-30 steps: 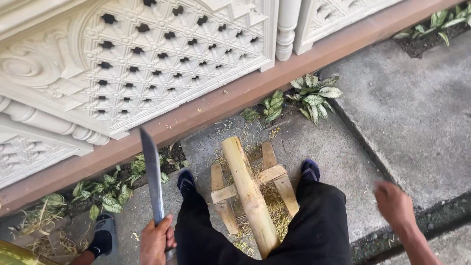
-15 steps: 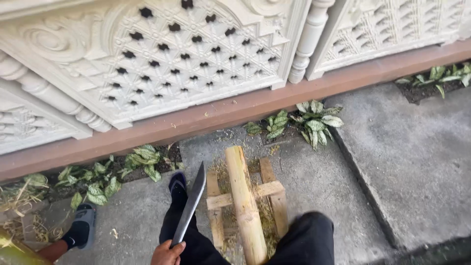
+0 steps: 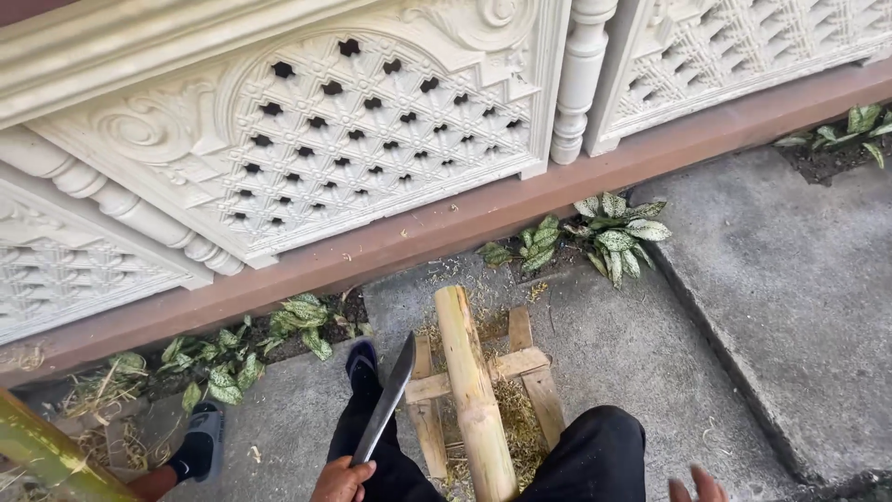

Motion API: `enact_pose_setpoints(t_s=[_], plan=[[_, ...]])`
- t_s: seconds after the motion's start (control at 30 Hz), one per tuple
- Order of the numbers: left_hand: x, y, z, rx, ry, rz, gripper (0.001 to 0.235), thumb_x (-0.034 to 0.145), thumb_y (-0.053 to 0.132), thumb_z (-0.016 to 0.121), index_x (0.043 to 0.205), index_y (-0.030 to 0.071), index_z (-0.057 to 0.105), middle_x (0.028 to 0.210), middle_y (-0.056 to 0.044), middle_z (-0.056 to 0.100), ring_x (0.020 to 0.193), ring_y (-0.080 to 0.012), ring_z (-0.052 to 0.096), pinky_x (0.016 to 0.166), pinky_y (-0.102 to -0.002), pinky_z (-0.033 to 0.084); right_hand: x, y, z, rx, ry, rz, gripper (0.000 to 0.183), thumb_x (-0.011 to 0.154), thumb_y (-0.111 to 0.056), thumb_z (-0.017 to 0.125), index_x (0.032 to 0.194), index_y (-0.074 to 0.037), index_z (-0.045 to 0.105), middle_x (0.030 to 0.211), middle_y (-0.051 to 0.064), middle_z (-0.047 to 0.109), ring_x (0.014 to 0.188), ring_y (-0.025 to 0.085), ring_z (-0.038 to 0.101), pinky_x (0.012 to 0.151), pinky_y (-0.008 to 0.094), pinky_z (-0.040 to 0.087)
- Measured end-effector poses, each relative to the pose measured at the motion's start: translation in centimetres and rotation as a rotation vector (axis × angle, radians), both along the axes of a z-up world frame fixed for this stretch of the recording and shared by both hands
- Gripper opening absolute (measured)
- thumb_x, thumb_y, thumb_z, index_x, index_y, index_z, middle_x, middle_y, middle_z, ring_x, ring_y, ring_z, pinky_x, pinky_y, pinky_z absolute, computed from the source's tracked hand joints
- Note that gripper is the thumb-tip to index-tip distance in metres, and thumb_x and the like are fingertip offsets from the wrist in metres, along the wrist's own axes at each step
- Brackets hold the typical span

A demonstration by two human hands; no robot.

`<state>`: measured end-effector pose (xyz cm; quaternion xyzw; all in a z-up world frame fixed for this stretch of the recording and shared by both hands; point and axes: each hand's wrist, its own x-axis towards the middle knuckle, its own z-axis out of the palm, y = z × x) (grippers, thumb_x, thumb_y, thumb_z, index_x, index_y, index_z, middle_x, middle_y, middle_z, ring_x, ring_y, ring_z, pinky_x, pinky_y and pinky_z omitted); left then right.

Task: The recorder uses a machete to scrape the outer skin off a bamboo pole while seated on a stool.

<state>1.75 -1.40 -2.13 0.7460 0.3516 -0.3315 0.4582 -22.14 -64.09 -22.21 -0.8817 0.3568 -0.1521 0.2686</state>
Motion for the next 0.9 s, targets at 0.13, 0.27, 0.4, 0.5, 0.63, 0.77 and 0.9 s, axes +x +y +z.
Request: enact_pose_setpoints(t_s=[0.13,0.27,0.4,0.5,0.63,0.77,0.9], plan=[[-1.1,-2.2,4.8,0.105,0.024,-0.029,0.022,0.092,0.024,0.077,0.095,0.004,0.069,0.055,-0.005,0.051,0.045,-0.0138,0.044,0.045,-0.031,0.037,13.9,8.5,18.6,0.255,-0.064,0.109,0.058,0.087,-0.029,0.072,0.139,-0.005,0.061,0.135,0.022,0.062,0.124,0.034,0.064,0.102,0.043,0.054],[-0.9,-2.6,8.1,0.079,-0.016,-0.015,0.027,0.093,0.027,0.077,0.091,0.003,0.064,0.054,-0.004,0.05,0.042,-0.0145,0.041,0.042,-0.032,0.034,19.5,17.5,26.9,0.587,0.058,0.491,0.068,0.091,-0.027,0.069,0.149,-0.004,0.042,0.149,0.018,0.047,0.136,0.031,0.051,0.108,0.04,0.051],[1.5,-1.2,8.0,0.069,-0.015,-0.005,0.024,0.095,0.028,0.073,0.092,0.006,0.064,0.053,-0.003,0.049,0.041,-0.0131,0.042,0.04,-0.032,0.035,22.2,22.9,16.9,0.179,0.312,0.814,0.097,0.098,-0.039,0.08,0.155,0.003,0.013,0.156,0.032,0.025,0.15,0.052,0.026,0.116,0.058,0.026],[2.9,-0.2,7.1,-0.114,-0.046,0.055,0.027,0.093,0.026,0.078,0.092,0.004,0.064,0.051,-0.007,0.049,0.038,-0.0144,0.042,0.038,-0.032,0.033,22.2,25.3,20.8,0.601,0.588,0.575,0.108,0.082,-0.038,0.087,0.158,-0.002,0.019,0.147,0.02,0.048,0.139,0.032,0.047,0.119,0.039,0.038],[3.9,-1.8,11.8,-0.119,0.098,0.096,0.029,0.092,0.03,0.074,0.09,0.003,0.063,0.051,-0.006,0.046,0.037,-0.0157,0.04,0.038,-0.034,0.033,22.0,26.7,21.0,1.063,0.368,0.457,0.111,0.062,-0.029,0.09,0.151,-0.001,0.029,0.128,0.015,0.068,0.119,0.025,0.067,0.107,0.035,0.052],[6.4,-0.6,11.4,-0.182,0.19,0.018,0.032,0.091,0.032,0.073,0.087,0.003,0.061,0.049,-0.006,0.047,0.035,-0.0158,0.041,0.037,-0.034,0.035,23.5,27.6,23.6,1.061,0.31,0.472,0.109,0.057,-0.018,0.091,0.149,-0.01,0.033,0.123,0.011,0.069,0.115,0.022,0.065,0.102,0.035,0.051],[7.6,0.2,11.6,-0.332,0.242,0.063,0.031,0.089,0.03,0.074,0.084,0.003,0.058,0.048,-0.005,0.048,0.033,-0.0159,0.041,0.035,-0.034,0.038,23.6,29.0,23.2,1.094,0.417,0.375,0.111,0.058,-0.014,0.091,0.149,-0.009,0.029,0.12,0.013,0.068,0.111,0.024,0.066,0.1,0.038,0.055]])
